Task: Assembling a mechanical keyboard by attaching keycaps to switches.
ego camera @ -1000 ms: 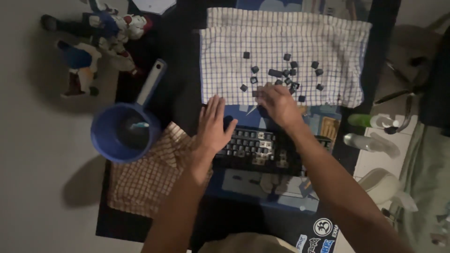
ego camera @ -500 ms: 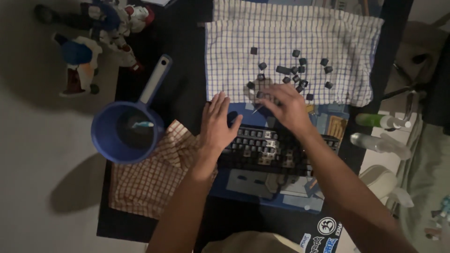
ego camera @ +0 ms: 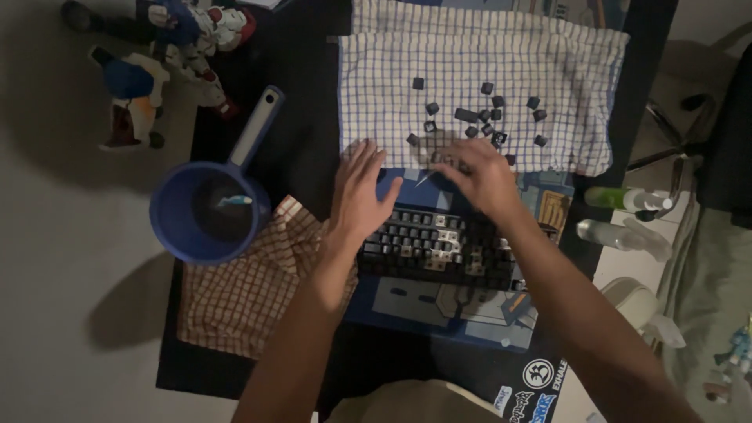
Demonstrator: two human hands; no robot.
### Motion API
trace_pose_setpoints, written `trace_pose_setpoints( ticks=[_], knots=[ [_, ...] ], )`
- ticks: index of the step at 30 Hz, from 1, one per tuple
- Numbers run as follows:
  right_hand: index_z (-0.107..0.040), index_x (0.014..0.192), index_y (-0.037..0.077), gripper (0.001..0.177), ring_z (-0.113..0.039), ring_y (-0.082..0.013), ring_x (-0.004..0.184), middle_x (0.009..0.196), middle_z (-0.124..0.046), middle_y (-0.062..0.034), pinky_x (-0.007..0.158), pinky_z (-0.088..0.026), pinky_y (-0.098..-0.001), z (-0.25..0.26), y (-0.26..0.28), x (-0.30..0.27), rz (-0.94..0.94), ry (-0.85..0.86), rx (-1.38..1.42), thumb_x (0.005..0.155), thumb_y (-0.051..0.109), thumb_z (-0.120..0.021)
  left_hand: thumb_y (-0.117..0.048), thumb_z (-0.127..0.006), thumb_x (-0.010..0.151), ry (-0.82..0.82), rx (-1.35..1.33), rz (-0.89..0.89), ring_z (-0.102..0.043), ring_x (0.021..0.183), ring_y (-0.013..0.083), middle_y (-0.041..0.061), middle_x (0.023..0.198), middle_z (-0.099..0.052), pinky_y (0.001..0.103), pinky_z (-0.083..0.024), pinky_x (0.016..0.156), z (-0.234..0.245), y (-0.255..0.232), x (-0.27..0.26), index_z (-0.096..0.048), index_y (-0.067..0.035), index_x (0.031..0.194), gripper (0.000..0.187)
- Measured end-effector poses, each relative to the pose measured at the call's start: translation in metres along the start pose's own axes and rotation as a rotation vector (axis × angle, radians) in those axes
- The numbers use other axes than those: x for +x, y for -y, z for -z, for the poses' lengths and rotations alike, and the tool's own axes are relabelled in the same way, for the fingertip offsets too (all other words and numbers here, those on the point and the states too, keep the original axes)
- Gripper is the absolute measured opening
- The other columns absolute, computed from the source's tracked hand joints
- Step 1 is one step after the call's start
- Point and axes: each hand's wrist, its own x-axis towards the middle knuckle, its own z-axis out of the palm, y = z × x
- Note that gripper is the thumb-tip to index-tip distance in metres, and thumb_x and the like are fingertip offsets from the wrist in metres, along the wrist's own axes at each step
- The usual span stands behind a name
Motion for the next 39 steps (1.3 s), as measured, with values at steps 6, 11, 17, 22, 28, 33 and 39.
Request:
trace_pose_setpoints(
  ticks=[6, 11, 17, 22, 28, 33, 39],
  knots=[
    [-0.076, 0.117, 0.005, 0.032, -0.07, -0.0332, 0.104, 0.114, -0.074, -0.0158, 0.089, -0.058, -0.0421, -0.019, -0.031, 0.009, 0.065, -0.013, 0.052, 0.088, 0.015, -0.086, -0.03, -0.072, 0.102, 0.035, 0.061, -0.158, -0.041, 0.149, 0.04, 0.022, 0.156, -0.05, 0.051, -0.036, 0.124, -0.018, 0.034, 0.021, -0.062, 0.0, 0.139, 0.049],
    [-0.074, 0.117, 0.004, 0.033, -0.071, -0.0226, 0.092, 0.109, -0.075, -0.0121, 0.08, -0.058, -0.033, -0.018, -0.045, 0.01, -0.08, 0.041, 0.203, 0.088, 0.013, -0.086, -0.034, -0.072, 0.101, 0.051, 0.102, -0.282, -0.043, 0.145, 0.0371, 0.018, 0.155, -0.049, 0.054, -0.036, 0.119, -0.007, 0.045, 0.043, -0.064, -0.006, 0.137, 0.046],
    [-0.075, 0.119, 0.002, 0.031, -0.07, -0.0101, 0.085, 0.103, -0.077, -0.0078, 0.074, -0.058, -0.0249, 0.024, -0.018, 0.024, -0.051, -0.005, 0.369, 0.091, 0.006, -0.084, -0.043, -0.073, 0.101, 0.028, 0.1, -0.393, -0.044, 0.144, 0.0338, 0.014, 0.157, -0.047, 0.054, -0.038, 0.117, -0.012, 0.055, 0.048, -0.062, -0.009, 0.143, 0.054],
    [-0.075, 0.112, 0.0, 0.03, -0.071, -0.0096, 0.08, 0.101, -0.078, -0.0096, 0.065, -0.054, -0.0223, 0.037, -0.005, 0.035, -0.013, -0.029, 0.273, 0.085, 0.003, -0.088, -0.046, -0.074, 0.102, 0.001, 0.132, -0.4, -0.044, 0.145, 0.0337, 0.014, 0.162, -0.041, 0.053, -0.038, 0.117, -0.006, 0.052, 0.049, -0.058, -0.011, 0.147, 0.06],
    [-0.073, 0.117, -0.003, 0.03, -0.068, -0.0105, 0.079, 0.1, -0.075, -0.0098, 0.069, -0.056, -0.0221, 0.026, -0.018, 0.029, 0.002, 0.007, 0.44, 0.089, -0.001, -0.085, -0.049, -0.074, 0.1, 0.058, 0.21, -0.354, -0.041, 0.149, 0.0364, 0.016, 0.167, -0.032, 0.053, -0.038, 0.116, 0.0, 0.048, 0.048, -0.052, -0.007, 0.153, 0.072],
    [-0.074, 0.112, -0.002, 0.03, -0.071, -0.0115, 0.081, 0.093, -0.076, -0.0095, 0.068, -0.058, -0.025, 0.02, -0.023, 0.026, 0.001, 0.011, 0.3, 0.086, 0.002, -0.087, -0.048, -0.076, 0.098, 0.048, 0.145, -0.343, -0.042, 0.149, 0.0329, 0.016, 0.168, -0.033, 0.051, -0.037, 0.118, -0.005, 0.05, 0.049, -0.05, -0.007, 0.154, 0.074],
    [-0.076, 0.117, 0.002, 0.029, -0.07, -0.0121, 0.085, 0.101, -0.076, -0.0091, 0.07, -0.057, -0.0268, 0.012, -0.036, 0.022, 0.026, 0.052, 0.293, 0.091, 0.009, -0.085, -0.049, -0.076, 0.098, 0.07, 0.167, -0.312, -0.043, 0.147, 0.0333, 0.017, 0.166, -0.035, 0.051, -0.038, 0.116, -0.007, 0.054, 0.047, -0.05, -0.006, 0.154, 0.075]
  ],
)
